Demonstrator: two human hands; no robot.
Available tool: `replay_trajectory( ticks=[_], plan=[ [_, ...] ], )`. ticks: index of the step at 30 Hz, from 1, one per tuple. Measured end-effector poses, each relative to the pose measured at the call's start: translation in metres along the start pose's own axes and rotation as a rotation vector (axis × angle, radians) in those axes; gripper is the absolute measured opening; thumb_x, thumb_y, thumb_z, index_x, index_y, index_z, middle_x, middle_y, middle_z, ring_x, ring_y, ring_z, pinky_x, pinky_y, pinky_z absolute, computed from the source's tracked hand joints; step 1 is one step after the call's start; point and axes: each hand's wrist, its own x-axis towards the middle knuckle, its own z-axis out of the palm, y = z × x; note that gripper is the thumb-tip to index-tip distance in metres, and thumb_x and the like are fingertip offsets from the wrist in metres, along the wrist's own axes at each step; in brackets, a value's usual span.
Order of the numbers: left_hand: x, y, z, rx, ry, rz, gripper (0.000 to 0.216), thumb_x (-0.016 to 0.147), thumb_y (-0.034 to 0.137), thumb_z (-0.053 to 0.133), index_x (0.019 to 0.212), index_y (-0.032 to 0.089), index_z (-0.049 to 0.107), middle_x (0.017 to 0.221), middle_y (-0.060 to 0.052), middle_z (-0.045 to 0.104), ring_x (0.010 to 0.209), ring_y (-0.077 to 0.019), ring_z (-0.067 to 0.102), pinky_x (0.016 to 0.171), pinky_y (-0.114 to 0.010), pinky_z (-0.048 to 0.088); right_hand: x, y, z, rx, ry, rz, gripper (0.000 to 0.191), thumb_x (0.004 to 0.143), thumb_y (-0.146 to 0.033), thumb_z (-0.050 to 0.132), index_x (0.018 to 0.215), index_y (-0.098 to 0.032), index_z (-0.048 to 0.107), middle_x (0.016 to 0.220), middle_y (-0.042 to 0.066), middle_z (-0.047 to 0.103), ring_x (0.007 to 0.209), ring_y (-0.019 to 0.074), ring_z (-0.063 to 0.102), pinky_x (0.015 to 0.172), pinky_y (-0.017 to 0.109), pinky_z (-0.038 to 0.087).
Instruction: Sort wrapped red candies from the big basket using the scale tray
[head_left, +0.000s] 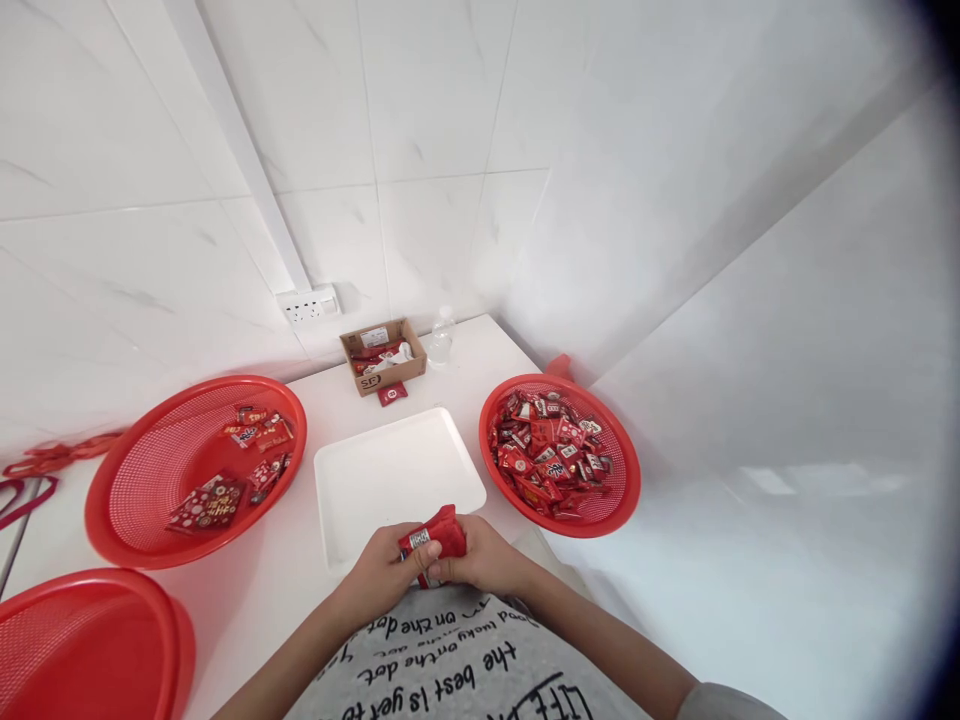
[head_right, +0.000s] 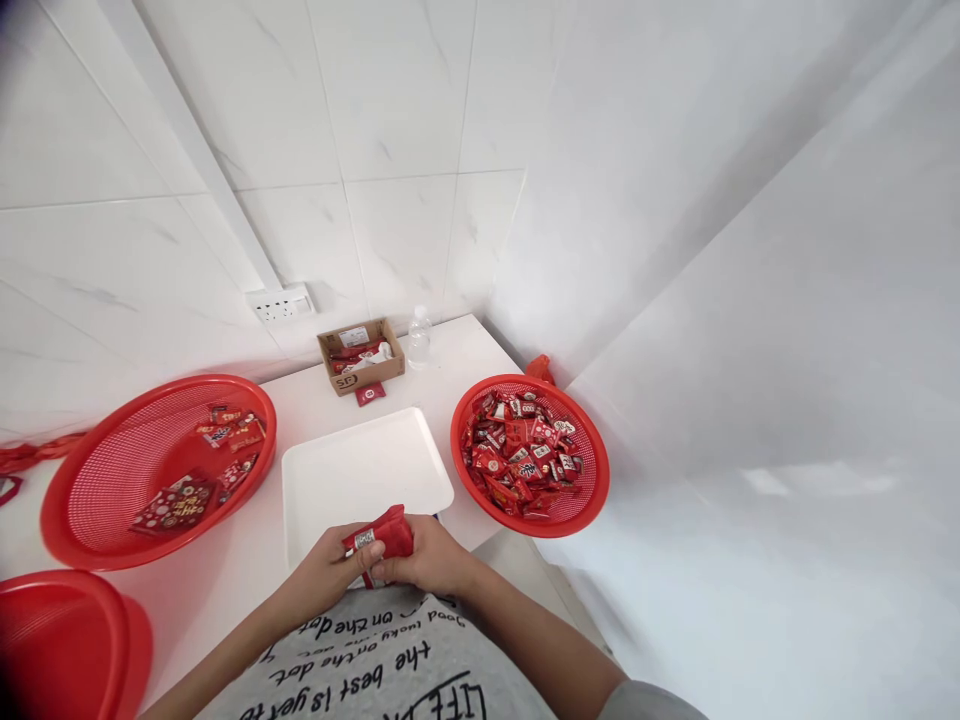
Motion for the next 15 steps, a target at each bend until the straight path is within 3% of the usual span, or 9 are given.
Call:
replay_trajectory(
  ticks=[5,11,15],
  plan=[
    [-0.0002,-0.0022,0.0012,0.006,0.029,0.019,0.029,0.078,0.04,0.053,0.072,0.014,0.062,0.063,0.0,0.058,0.061,-0.0141,0.047,0.058,-0.022,0.037,0.0006,-0.0009,0.0013,0.013,0.001,-0.011,0.015,0.062,-0.024,0.068,0.073,-0.016,0.06,0.061,-0.005,0.051,0.055,0.0092,0.044,0.055,0.022,0.037],
    [0.0034,-0.006,0.0047,-0.271,0.055,-0.068,0.037,0.079,0.046,0.049,0.088,0.013,0.064,0.072,-0.003,0.065,0.068,-0.0175,0.056,0.066,-0.026,0.044,0.0052,0.0016,0.0015,0.023,0.007,-0.027,0.033,0.065,-0.035,0.068,0.092,-0.017,0.061,0.078,0.0,0.06,0.07,0.0143,0.053,0.068,0.027,0.043],
    [0.0062,-0.0079,0.0058,-0.256,0.145,-0.077,0.043,0.08,0.049,0.047,0.09,0.012,0.065,0.077,-0.005,0.068,0.073,-0.019,0.058,0.071,-0.028,0.045,0.01,0.0065,-0.0025,-0.061,0.043,-0.025,0.036,0.068,-0.043,0.064,0.091,-0.015,0.059,0.075,0.0,0.057,0.066,0.0122,0.049,0.062,0.023,0.041]
  ],
)
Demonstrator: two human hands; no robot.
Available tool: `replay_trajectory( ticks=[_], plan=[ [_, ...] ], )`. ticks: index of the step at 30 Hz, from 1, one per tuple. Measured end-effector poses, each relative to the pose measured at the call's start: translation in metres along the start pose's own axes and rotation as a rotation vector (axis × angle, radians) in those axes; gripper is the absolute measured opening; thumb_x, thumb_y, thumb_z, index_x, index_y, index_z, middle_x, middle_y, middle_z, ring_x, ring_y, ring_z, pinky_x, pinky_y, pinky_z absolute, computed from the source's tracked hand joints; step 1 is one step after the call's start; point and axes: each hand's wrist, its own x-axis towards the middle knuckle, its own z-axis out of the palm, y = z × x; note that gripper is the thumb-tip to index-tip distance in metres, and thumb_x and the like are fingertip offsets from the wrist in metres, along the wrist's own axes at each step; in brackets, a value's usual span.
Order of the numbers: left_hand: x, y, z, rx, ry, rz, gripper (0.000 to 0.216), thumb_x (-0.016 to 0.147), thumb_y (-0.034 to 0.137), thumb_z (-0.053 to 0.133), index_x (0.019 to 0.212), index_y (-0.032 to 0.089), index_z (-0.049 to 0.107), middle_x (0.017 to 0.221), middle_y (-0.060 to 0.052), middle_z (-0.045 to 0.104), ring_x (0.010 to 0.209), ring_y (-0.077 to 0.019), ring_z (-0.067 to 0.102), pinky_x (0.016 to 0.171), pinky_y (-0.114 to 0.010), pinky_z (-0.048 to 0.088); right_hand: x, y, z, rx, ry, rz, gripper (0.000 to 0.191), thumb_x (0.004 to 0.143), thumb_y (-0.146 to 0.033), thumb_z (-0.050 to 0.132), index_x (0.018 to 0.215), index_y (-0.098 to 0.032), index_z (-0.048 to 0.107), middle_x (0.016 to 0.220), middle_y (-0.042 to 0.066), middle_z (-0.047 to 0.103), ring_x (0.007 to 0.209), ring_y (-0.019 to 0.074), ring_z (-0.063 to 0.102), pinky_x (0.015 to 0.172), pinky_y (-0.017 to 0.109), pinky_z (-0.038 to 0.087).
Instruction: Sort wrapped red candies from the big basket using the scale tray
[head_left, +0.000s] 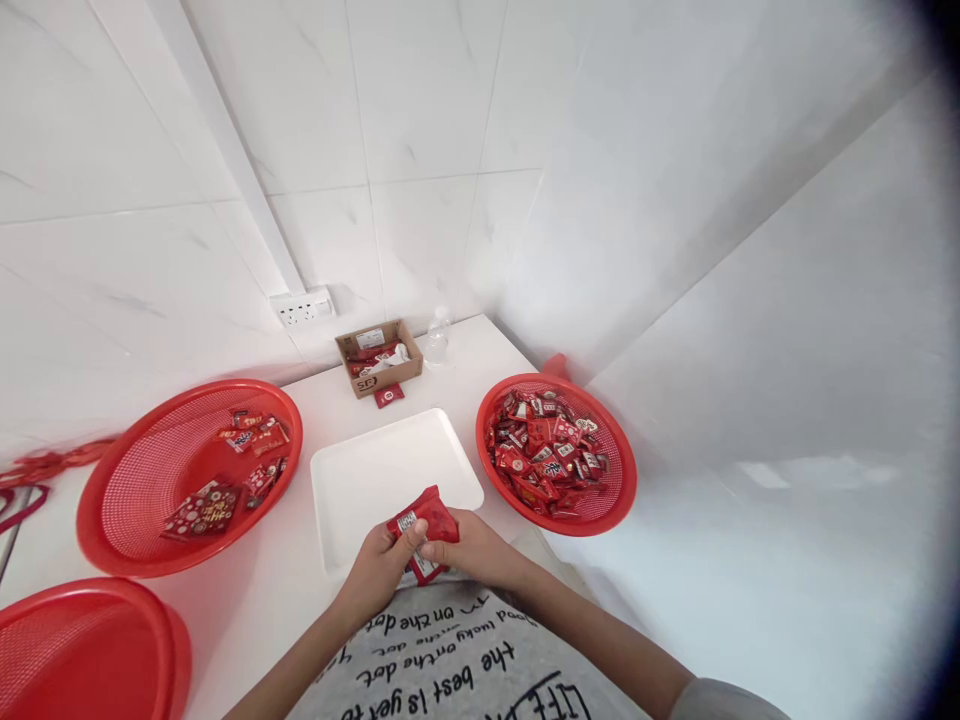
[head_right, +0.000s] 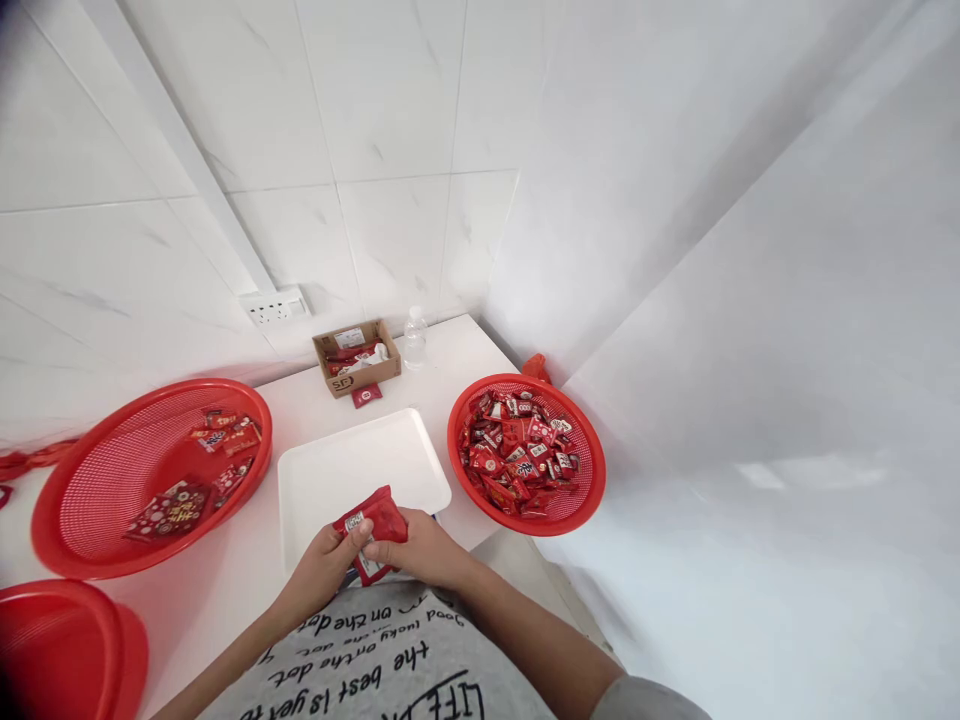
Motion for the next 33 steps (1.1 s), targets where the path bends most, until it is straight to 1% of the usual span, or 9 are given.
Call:
replay_trajectory(
  ticks=[4,7,10,14,17,22,29,33],
  plan=[
    [0.0,-0.001,0.0,0.008,0.052,-0.005,0.045,0.081,0.049,0.044,0.091,0.011,0.065,0.075,-0.005,0.069,0.072,-0.0196,0.06,0.068,-0.029,0.047,0.001,0.004,-0.001,-0.047,0.033,0.021,0.041,0.074,-0.055,0.052,0.078,-0.014,0.055,0.062,-0.001,0.05,0.055,0.01,0.044,0.052,0.021,0.035],
    [0.0,-0.002,0.0,-0.017,0.072,-0.042,0.049,0.081,0.052,0.042,0.095,0.01,0.064,0.077,-0.006,0.069,0.074,-0.0205,0.062,0.07,-0.03,0.048,0.0,0.005,0.0,-0.057,0.053,0.015,0.047,0.077,-0.059,0.043,0.069,-0.014,0.052,0.057,-0.001,0.048,0.051,0.0101,0.042,0.05,0.022,0.033],
    [0.0,-0.003,0.001,-0.015,0.084,-0.077,0.05,0.08,0.053,0.043,0.097,0.012,0.063,0.083,-0.006,0.07,0.08,-0.0212,0.062,0.076,-0.031,0.047,-0.003,0.006,0.0,-0.086,0.083,-0.021,0.044,0.077,-0.057,0.046,0.069,-0.014,0.052,0.059,-0.001,0.047,0.053,0.0098,0.041,0.051,0.021,0.032],
    [-0.002,-0.004,0.002,-0.003,0.05,-0.086,0.049,0.08,0.053,0.044,0.102,0.013,0.062,0.09,-0.006,0.069,0.085,-0.0213,0.061,0.081,-0.032,0.046,-0.005,0.008,0.0,-0.087,0.11,-0.046,0.044,0.075,-0.057,0.049,0.067,-0.014,0.052,0.058,-0.002,0.045,0.053,0.0092,0.037,0.051,0.021,0.031],
    [-0.002,-0.006,0.002,-0.018,0.041,-0.089,0.049,0.08,0.052,0.045,0.104,0.013,0.061,0.093,-0.007,0.069,0.085,-0.021,0.061,0.082,-0.032,0.046,-0.006,0.008,0.0,-0.069,0.107,-0.06,0.046,0.074,-0.059,0.048,0.066,-0.014,0.052,0.058,-0.002,0.045,0.054,0.0096,0.038,0.052,0.021,0.032],
    [-0.001,-0.012,0.002,-0.035,0.036,-0.092,0.049,0.078,0.052,0.048,0.105,0.013,0.062,0.092,-0.007,0.069,0.083,-0.0213,0.062,0.081,-0.032,0.047,-0.007,0.01,0.0,-0.094,0.098,-0.107,0.043,0.075,-0.057,0.048,0.063,-0.015,0.049,0.057,-0.003,0.041,0.054,0.0093,0.036,0.052,0.021,0.03],
    [-0.003,-0.007,0.005,-0.109,0.074,-0.078,0.048,0.077,0.05,0.051,0.106,0.012,0.061,0.092,-0.008,0.07,0.083,-0.0217,0.063,0.077,-0.031,0.048,-0.009,0.011,-0.001,-0.191,0.084,-0.121,0.042,0.081,-0.054,0.04,0.067,-0.015,0.049,0.059,-0.003,0.041,0.055,0.0092,0.036,0.052,0.02,0.031],
    [-0.002,-0.004,0.007,-0.122,0.074,-0.087,0.046,0.078,0.049,0.051,0.102,0.011,0.062,0.091,-0.008,0.07,0.083,-0.0224,0.063,0.076,-0.031,0.048,-0.011,0.012,-0.003,-0.375,0.129,-0.129,0.049,0.084,-0.055,0.031,0.063,-0.015,0.049,0.058,-0.001,0.043,0.055,0.0097,0.037,0.05,0.02,0.03]
  ],
)
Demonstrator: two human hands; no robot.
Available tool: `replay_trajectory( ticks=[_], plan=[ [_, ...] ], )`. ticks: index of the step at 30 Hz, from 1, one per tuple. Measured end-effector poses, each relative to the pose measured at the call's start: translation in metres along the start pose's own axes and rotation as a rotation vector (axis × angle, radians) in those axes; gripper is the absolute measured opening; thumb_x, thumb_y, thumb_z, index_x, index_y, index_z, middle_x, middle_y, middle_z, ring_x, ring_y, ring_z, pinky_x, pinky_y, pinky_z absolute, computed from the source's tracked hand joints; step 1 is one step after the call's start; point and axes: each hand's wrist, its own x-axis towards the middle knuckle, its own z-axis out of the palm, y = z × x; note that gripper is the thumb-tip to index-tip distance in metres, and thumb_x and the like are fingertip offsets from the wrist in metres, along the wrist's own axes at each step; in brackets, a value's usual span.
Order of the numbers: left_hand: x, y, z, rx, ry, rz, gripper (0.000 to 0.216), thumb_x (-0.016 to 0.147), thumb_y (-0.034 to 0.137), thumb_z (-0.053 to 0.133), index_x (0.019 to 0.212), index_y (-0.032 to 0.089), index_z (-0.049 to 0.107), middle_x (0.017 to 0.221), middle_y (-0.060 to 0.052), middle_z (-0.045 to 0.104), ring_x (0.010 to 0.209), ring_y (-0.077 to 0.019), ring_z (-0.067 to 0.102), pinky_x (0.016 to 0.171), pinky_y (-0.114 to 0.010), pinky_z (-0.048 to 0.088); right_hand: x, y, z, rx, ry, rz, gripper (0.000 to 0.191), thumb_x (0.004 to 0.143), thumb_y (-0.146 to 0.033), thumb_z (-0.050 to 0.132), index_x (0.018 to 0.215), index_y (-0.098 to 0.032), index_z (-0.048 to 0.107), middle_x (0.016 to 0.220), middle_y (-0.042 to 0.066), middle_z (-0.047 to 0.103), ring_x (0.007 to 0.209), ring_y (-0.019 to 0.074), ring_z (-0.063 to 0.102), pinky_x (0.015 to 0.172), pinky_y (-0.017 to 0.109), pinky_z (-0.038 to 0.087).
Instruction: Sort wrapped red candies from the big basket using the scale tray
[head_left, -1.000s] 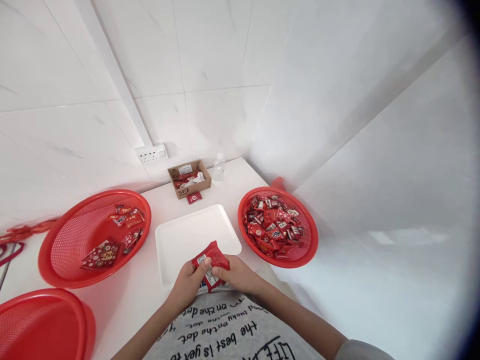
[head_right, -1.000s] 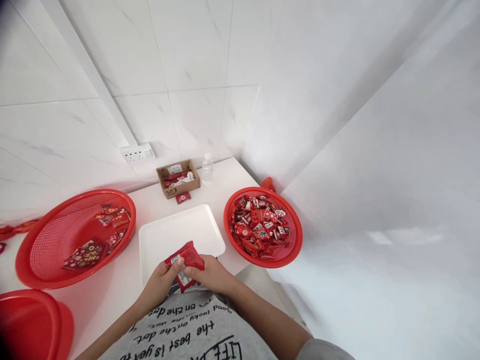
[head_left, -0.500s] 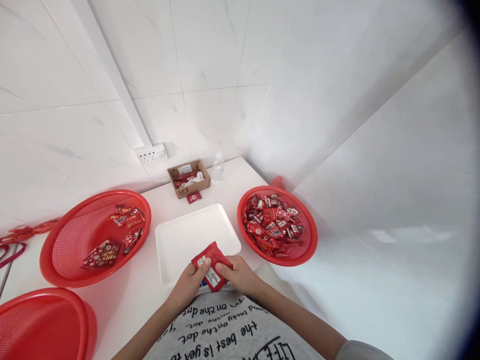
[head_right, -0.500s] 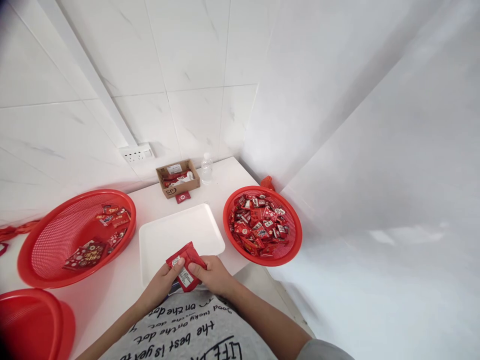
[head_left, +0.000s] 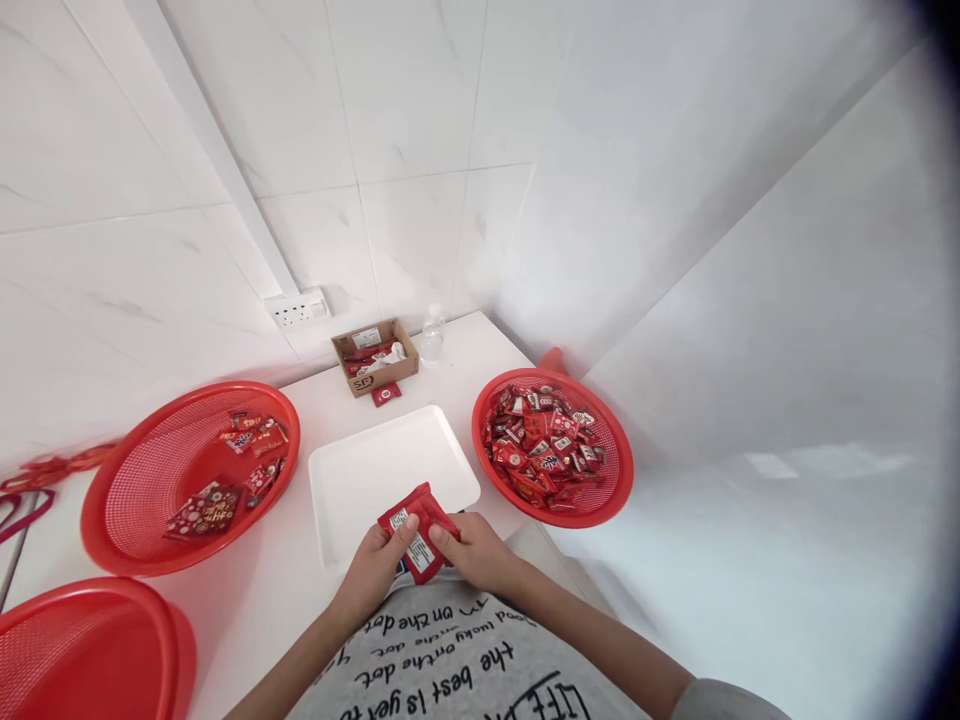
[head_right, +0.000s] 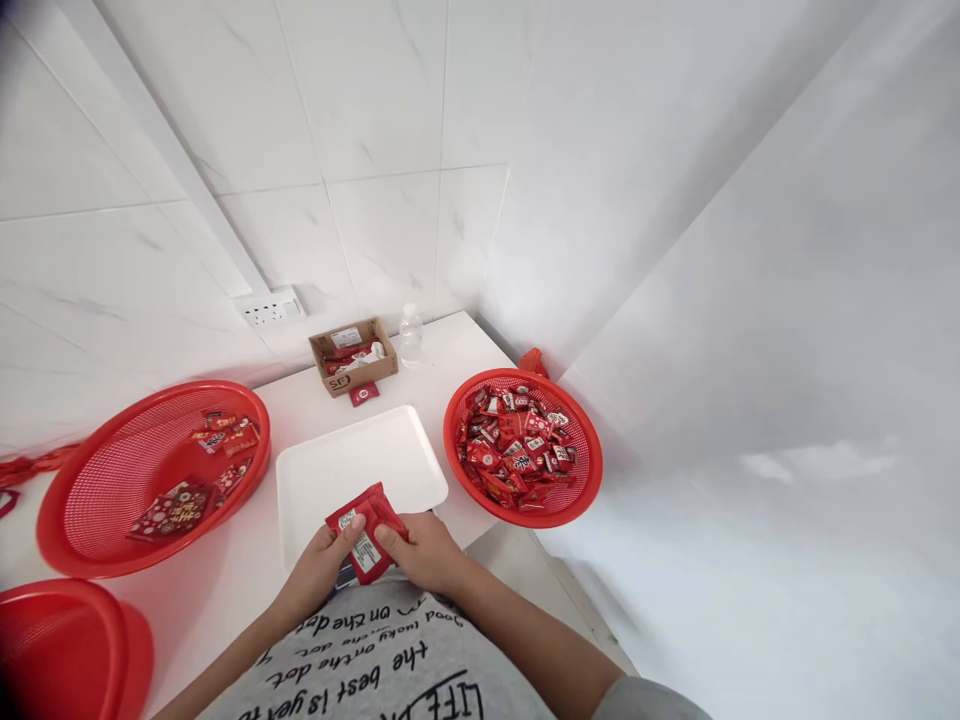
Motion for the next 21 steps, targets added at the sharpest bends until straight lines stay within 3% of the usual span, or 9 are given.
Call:
replay_trajectory(
  ticks=[3,8,12,21],
  plan=[
    [0.0,0.0,0.002,0.008,-0.006,-0.034,0.047,0.078,0.05,0.05,0.101,0.01,0.063,0.089,-0.009,0.07,0.082,-0.0224,0.064,0.077,-0.032,0.048,-0.001,0.003,-0.003,-0.053,0.003,-0.003,0.055,0.086,-0.055,0.023,0.059,-0.015,0.049,0.056,-0.001,0.043,0.055,0.0101,0.038,0.049,0.02,0.03],
    [0.0,-0.002,0.008,0.034,0.014,-0.097,0.05,0.076,0.052,0.05,0.102,0.012,0.062,0.09,-0.008,0.07,0.085,-0.0227,0.063,0.082,-0.033,0.047,-0.003,0.007,-0.007,-0.014,-0.022,-0.009,0.045,0.082,-0.052,0.037,0.059,-0.015,0.048,0.056,-0.003,0.041,0.054,0.0093,0.036,0.05,0.02,0.03],
    [0.001,-0.001,0.014,0.052,0.028,-0.138,0.054,0.072,0.056,0.053,0.102,0.012,0.062,0.09,-0.008,0.07,0.086,-0.0239,0.063,0.084,-0.035,0.046,-0.004,0.009,-0.01,-0.023,0.009,-0.045,0.045,0.082,-0.051,0.037,0.056,-0.015,0.045,0.054,-0.003,0.039,0.053,0.009,0.034,0.049,0.02,0.029],
    [0.016,0.005,0.035,0.09,0.015,-0.128,0.048,0.074,0.052,0.054,0.099,0.011,0.061,0.088,-0.009,0.07,0.084,-0.0241,0.064,0.078,-0.034,0.048,-0.004,0.03,-0.028,-0.072,-0.027,0.002,0.049,0.086,-0.05,0.031,0.06,-0.015,0.052,0.054,-0.002,0.047,0.053,0.0103,0.041,0.049,0.02,0.031]
  ],
)
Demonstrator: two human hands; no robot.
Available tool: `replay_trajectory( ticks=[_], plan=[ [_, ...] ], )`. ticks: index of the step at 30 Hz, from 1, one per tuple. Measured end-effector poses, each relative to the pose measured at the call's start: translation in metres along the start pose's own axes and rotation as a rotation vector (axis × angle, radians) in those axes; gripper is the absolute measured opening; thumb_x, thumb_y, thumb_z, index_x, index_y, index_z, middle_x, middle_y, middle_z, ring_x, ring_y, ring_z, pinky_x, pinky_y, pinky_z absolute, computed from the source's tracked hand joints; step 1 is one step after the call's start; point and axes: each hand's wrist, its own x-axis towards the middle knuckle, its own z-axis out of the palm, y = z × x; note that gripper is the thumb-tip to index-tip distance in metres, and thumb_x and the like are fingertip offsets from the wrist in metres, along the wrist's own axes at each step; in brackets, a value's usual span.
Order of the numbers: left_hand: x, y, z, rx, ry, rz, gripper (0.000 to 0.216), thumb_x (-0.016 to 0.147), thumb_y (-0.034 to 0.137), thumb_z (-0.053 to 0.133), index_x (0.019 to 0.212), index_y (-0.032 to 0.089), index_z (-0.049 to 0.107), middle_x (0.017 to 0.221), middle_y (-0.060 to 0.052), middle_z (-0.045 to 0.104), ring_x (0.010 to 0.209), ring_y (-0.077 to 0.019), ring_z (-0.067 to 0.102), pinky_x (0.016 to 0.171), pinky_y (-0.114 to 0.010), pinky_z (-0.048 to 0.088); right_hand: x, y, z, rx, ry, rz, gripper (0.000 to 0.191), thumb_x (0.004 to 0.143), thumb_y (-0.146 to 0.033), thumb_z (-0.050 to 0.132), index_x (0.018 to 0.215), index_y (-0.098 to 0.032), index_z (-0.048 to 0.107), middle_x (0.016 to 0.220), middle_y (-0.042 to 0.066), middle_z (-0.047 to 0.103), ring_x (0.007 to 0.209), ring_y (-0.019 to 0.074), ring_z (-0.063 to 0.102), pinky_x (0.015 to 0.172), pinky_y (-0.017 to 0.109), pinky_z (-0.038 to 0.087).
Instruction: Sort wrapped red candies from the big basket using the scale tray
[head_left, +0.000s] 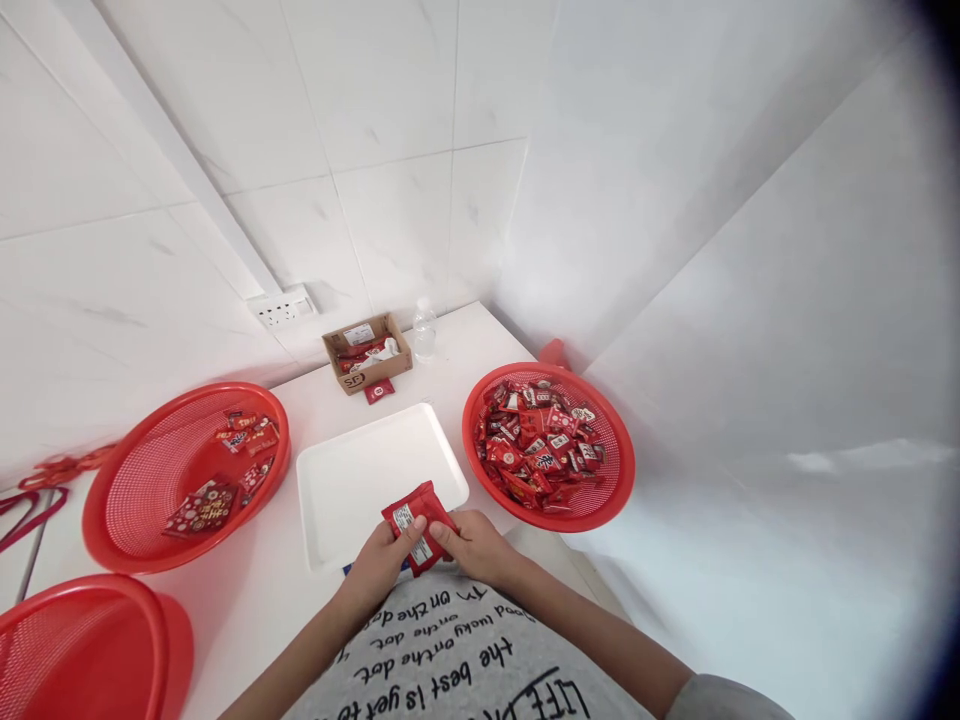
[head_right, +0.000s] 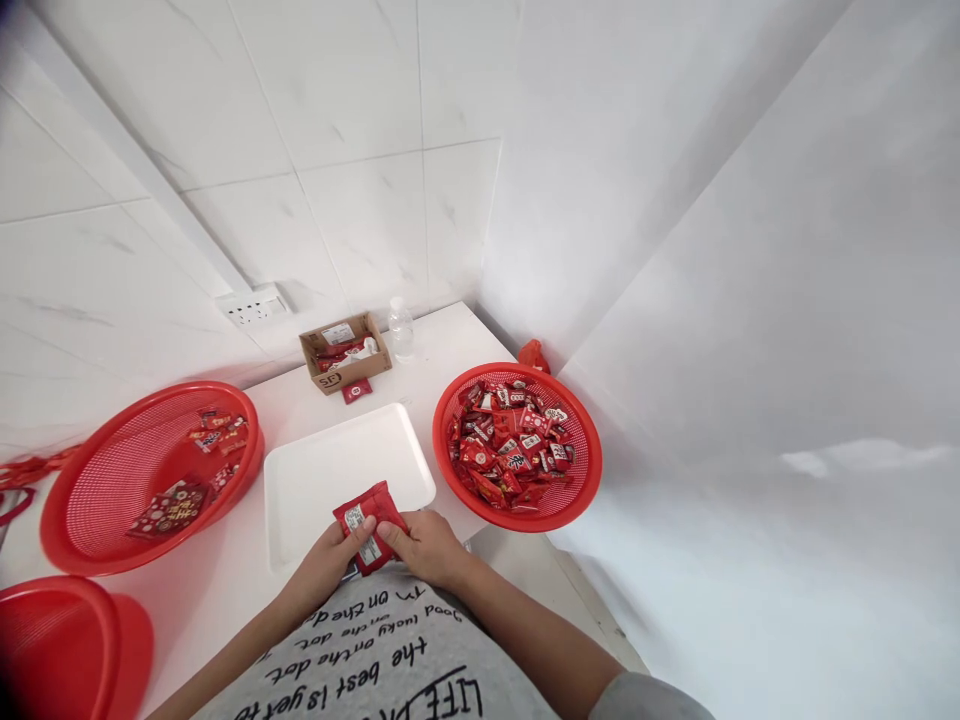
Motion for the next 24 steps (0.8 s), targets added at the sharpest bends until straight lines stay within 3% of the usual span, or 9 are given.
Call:
replay_trajectory(
  ticks=[5,9,12,15,17,19,24],
  plan=[
    [0.024,-0.009,-0.006,0.022,0.122,0.032,0.047,0.077,0.049,0.051,0.107,0.012,0.054,0.097,-0.012,0.067,0.085,-0.0242,0.064,0.075,-0.036,0.049,0.007,0.019,-0.025,-0.07,0.108,0.068,0.039,0.087,-0.042,0.034,0.07,-0.015,0.056,0.063,0.0,0.055,0.06,0.0127,0.049,0.055,0.022,0.036],
    [0.048,-0.027,-0.028,0.429,0.343,0.058,0.047,0.074,0.044,0.055,0.11,0.013,0.049,0.097,-0.012,0.065,0.089,-0.0261,0.062,0.079,-0.04,0.047,0.012,0.038,-0.057,-0.272,0.264,0.075,0.017,0.081,-0.026,0.048,0.088,-0.016,0.059,0.09,0.006,0.061,0.088,0.0181,0.053,0.078,0.028,0.039],
    [0.059,-0.039,-0.039,0.798,0.564,0.111,0.054,0.077,0.037,0.049,0.125,0.015,0.037,0.108,-0.013,0.059,0.103,-0.0291,0.054,0.084,-0.045,0.044,0.012,0.057,-0.08,-0.428,0.214,0.134,0.022,0.077,-0.023,0.053,0.096,-0.016,0.06,0.101,0.009,0.059,0.099,0.0211,0.049,0.088,0.032,0.035],
    [0.067,-0.049,-0.037,1.097,0.761,0.305,0.06,0.081,0.037,0.045,0.134,0.015,0.028,0.137,-0.017,0.034,0.127,-0.0316,0.028,0.099,-0.049,0.031,0.01,0.075,-0.097,-0.473,0.104,0.177,0.027,0.077,-0.023,0.053,0.103,-0.018,0.059,0.11,0.009,0.056,0.104,0.0219,0.048,0.09,0.033,0.035],
    [0.074,-0.054,-0.03,1.221,0.749,0.361,0.06,0.083,0.039,0.043,0.136,0.016,0.027,0.144,-0.014,0.02,0.132,-0.0315,0.014,0.104,-0.048,0.023,0.009,0.085,-0.106,-0.485,0.063,0.172,0.028,0.078,-0.019,0.049,0.105,-0.019,0.058,0.112,0.008,0.056,0.104,0.0211,0.049,0.09,0.032,0.035],
    [0.081,-0.06,-0.023,1.302,0.687,0.342,0.058,0.084,0.042,0.04,0.136,0.017,0.028,0.146,-0.013,0.016,0.134,-0.0318,0.007,0.105,-0.049,0.019,0.01,0.094,-0.114,-0.5,0.028,0.156,0.031,0.078,-0.015,0.047,0.107,-0.019,0.058,0.113,0.008,0.056,0.103,0.0207,0.05,0.089,0.031,0.036],
    [0.097,-0.071,-0.013,1.336,0.635,0.186,0.056,0.086,0.045,0.034,0.136,0.021,0.029,0.145,-0.012,0.02,0.133,-0.0337,0.011,0.102,-0.051,0.021,0.015,0.107,-0.138,-0.559,-0.039,0.169,0.039,0.078,-0.012,0.044,0.114,-0.023,0.054,0.114,0.006,0.057,0.103,0.0202,0.053,0.084,0.028,0.037]
  ],
)
